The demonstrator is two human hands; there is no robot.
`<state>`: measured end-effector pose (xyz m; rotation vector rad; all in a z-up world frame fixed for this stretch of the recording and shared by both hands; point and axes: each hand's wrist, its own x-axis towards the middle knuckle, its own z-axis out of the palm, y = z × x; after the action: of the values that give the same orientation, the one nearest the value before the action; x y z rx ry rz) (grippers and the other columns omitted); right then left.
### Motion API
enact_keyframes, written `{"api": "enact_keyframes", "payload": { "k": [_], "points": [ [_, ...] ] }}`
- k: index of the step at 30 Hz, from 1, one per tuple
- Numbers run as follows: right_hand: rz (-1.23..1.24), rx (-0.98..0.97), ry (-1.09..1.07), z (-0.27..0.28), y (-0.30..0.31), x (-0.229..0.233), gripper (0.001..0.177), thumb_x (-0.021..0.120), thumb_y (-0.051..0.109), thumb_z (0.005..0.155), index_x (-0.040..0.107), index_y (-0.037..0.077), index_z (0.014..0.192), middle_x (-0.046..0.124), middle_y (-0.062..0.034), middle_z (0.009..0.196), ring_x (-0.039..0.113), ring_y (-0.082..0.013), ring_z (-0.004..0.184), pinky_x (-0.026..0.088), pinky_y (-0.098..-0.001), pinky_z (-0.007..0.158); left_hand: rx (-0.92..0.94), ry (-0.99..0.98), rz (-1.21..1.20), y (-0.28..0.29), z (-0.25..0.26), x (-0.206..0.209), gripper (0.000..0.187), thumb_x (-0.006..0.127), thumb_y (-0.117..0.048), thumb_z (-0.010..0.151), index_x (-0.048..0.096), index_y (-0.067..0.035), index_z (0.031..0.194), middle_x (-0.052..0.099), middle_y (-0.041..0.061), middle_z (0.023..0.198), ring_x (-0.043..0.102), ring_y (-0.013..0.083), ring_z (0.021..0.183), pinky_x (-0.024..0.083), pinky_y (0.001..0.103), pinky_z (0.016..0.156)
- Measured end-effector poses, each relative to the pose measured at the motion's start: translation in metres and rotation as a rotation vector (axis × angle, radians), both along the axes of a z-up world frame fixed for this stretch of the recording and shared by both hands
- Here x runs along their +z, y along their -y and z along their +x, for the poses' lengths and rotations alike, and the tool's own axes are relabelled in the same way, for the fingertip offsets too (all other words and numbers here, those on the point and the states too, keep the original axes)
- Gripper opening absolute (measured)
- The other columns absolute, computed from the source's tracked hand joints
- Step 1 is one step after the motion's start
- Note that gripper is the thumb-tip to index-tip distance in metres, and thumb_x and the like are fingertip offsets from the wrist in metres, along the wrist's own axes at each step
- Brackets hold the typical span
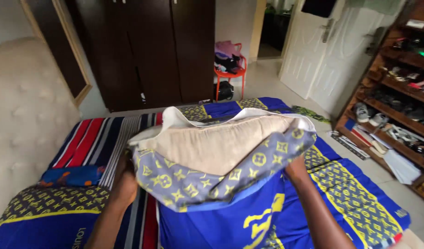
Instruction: The person places a white pillow into a blue and yellow patterned pillowcase, then positions the pillow on the bed. They then pick up a packaged set of folded cloths from the floor and place it on the bed.
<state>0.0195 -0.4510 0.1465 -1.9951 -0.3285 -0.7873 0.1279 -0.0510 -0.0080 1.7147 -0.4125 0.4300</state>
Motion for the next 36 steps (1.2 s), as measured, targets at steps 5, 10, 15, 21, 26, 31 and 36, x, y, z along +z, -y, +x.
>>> {"api": "enact_keyframes", "payload": {
  "k": [5, 10, 15, 21, 26, 31, 36],
  "points": [
    [0.052, -0.089, -0.054, -0.032, 0.030, -0.009, 0.020, 0.049, 0.020, 0.086, 0.057, 0.004, 0.094, 0.058, -0.0088, 0.096, 0.054, -0.0188, 0.085, 0.043, -0.0309, 0.074, 0.004, -0.096, 0.016, 0.038, 0.017, 0.002, 0.020, 0.046, -0.012, 0.080, 0.054, -0.004, 0.097, 0.052, 0.009, 0.101, 0.048, 0.0178, 0.096, 0.037, 0.031, 0.082],
    [0.093, -0.187, -0.073, -0.054, 0.065, -0.017, 0.020, 0.047, 0.020, 0.087, 0.059, 0.004, 0.088, 0.060, -0.0080, 0.088, 0.055, -0.0175, 0.077, 0.044, -0.0304, 0.068, -0.001, -0.158, 0.024, 0.087, 0.024, 0.047, 0.017, 0.048, -0.014, 0.080, 0.057, -0.004, 0.090, 0.055, 0.009, 0.092, 0.051, 0.0166, 0.089, 0.040, 0.031, 0.076],
    [0.143, -0.249, -0.115, -0.065, 0.085, -0.029, 0.024, 0.045, 0.020, 0.088, 0.061, 0.004, 0.081, 0.062, -0.0072, 0.081, 0.056, -0.0162, 0.070, 0.045, -0.0300, 0.063, -0.235, -0.073, 0.073, 0.108, 0.000, 0.104, 0.034, 0.047, -0.017, 0.083, 0.026, -0.018, 0.056, 0.025, -0.007, 0.055, 0.025, 0.0044, 0.053, 0.016, 0.032, 0.046],
    [0.188, -0.308, -0.139, -0.074, 0.092, -0.023, 0.029, 0.042, 0.020, 0.089, 0.063, 0.004, 0.075, 0.064, -0.0063, 0.074, 0.057, -0.0150, 0.062, 0.046, -0.0296, 0.057, -0.300, -0.003, -0.017, 0.111, -0.028, 0.132, 0.033, 0.048, -0.017, 0.085, 0.040, -0.014, 0.054, 0.035, -0.007, 0.053, 0.031, 0.0026, 0.053, 0.024, 0.028, 0.045],
    [0.318, -0.332, -0.290, -0.097, 0.058, 0.026, 0.021, 0.043, 0.003, 0.086, 0.062, 0.009, 0.095, 0.068, -0.0057, 0.082, 0.062, -0.0156, 0.073, 0.052, -0.0335, 0.075, -0.372, -0.435, -0.550, 0.117, -0.040, 0.145, 0.043, 0.042, 0.004, 0.078, 0.051, 0.000, 0.120, 0.059, 0.013, 0.108, 0.052, 0.0171, 0.092, 0.039, 0.024, 0.077],
    [0.438, -0.302, -0.227, -0.100, 0.052, 0.026, 0.020, 0.054, -0.006, 0.079, 0.063, 0.005, 0.092, 0.066, -0.0065, 0.072, 0.055, -0.0104, 0.055, 0.041, -0.0222, 0.048, -0.601, 0.014, 0.093, 0.092, -0.043, 0.171, 0.065, 0.047, 0.004, 0.067, 0.040, -0.014, 0.129, 0.057, 0.013, 0.118, 0.057, 0.0199, 0.099, 0.043, 0.028, 0.079],
    [0.446, -0.308, -0.203, -0.105, 0.046, 0.022, 0.009, 0.060, 0.009, 0.082, 0.064, 0.004, 0.088, 0.064, -0.0043, 0.073, 0.057, -0.0090, 0.062, 0.048, -0.0235, 0.056, -0.709, 0.438, 0.240, 0.084, -0.042, 0.168, 0.004, 0.058, -0.004, 0.073, 0.061, -0.003, 0.072, 0.060, 0.009, 0.089, 0.061, 0.0174, 0.082, 0.046, 0.025, 0.073]
  ]
}}
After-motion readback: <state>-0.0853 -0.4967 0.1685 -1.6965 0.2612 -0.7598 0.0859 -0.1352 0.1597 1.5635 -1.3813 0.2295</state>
